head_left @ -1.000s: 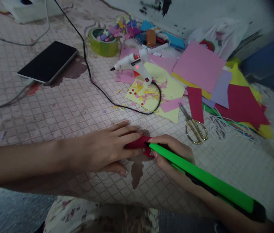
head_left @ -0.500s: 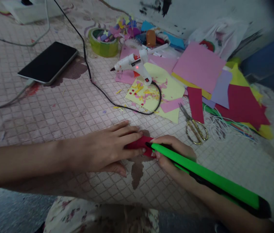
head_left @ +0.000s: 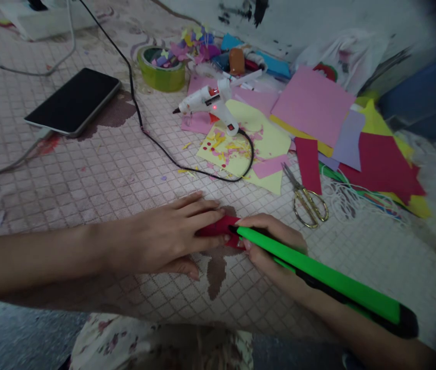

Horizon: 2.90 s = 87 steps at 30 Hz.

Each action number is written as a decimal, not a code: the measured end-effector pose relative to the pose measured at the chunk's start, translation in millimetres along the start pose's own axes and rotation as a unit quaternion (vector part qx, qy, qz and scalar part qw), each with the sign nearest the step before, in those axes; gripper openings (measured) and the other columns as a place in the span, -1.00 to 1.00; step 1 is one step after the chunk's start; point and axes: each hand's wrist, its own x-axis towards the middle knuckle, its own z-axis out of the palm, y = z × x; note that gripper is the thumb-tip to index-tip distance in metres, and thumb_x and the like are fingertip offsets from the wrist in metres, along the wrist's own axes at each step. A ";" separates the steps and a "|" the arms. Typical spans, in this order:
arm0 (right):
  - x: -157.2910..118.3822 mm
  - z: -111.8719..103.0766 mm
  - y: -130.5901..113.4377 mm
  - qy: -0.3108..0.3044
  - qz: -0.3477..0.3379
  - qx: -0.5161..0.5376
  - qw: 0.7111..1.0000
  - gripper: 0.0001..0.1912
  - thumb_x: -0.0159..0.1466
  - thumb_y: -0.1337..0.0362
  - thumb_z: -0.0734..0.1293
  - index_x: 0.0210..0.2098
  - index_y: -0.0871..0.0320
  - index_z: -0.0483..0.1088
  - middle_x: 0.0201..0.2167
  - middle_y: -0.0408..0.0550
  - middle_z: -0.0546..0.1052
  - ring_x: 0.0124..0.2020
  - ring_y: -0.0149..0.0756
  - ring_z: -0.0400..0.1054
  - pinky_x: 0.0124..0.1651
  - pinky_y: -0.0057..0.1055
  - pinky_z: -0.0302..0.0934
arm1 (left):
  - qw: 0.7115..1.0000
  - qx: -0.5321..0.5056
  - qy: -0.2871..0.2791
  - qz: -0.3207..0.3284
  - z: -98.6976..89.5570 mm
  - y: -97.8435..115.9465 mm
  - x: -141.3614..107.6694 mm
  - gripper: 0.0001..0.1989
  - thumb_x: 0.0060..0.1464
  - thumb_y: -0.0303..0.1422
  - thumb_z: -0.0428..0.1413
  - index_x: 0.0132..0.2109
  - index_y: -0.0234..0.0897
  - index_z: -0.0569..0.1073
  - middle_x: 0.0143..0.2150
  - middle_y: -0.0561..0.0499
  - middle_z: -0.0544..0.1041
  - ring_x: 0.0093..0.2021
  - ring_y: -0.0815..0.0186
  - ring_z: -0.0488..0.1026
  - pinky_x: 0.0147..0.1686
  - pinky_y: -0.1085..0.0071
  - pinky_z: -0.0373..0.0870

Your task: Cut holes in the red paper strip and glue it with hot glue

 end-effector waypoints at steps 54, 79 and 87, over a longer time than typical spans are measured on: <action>1.2 -2.4 2.4 0.039 0.023 0.025 0.999 -0.85 0.20 0.40 0.33 -0.26 0.08 0.48 -0.51 -0.21 0.60 -0.53 -0.40 0.48 -0.46 -0.48 0.35 | 0.996 0.070 0.052 -0.012 12.3 13.0 -0.4 -0.30 0.22 -0.01 0.18 0.33 -0.36 0.31 0.25 -0.35 0.41 0.35 -0.10 0.28 0.36 -0.11 0.14; 0.7 -3.8 4.6 0.050 0.004 0.010 0.999 -0.82 0.20 0.43 0.34 -0.24 0.07 0.49 -0.42 -0.19 0.63 -0.46 -0.38 0.52 -0.38 -0.46 0.41 | 0.995 0.065 0.065 -0.028 13.0 15.1 -1.1 -0.32 0.25 0.00 0.14 0.32 -0.36 0.32 0.27 -0.35 0.38 0.36 -0.10 0.26 0.36 -0.10 0.13; -1.7 -1.7 11.9 0.034 -0.008 0.008 0.999 -0.77 0.21 0.44 0.35 -0.21 -0.02 0.46 -0.35 -0.19 0.64 -0.37 -0.29 0.54 -0.32 -0.36 0.45 | 0.996 0.058 0.057 -0.021 10.4 14.7 -0.2 -0.36 0.30 -0.03 0.09 0.34 -0.37 0.30 0.28 -0.37 0.37 0.36 -0.11 0.25 0.36 -0.12 0.15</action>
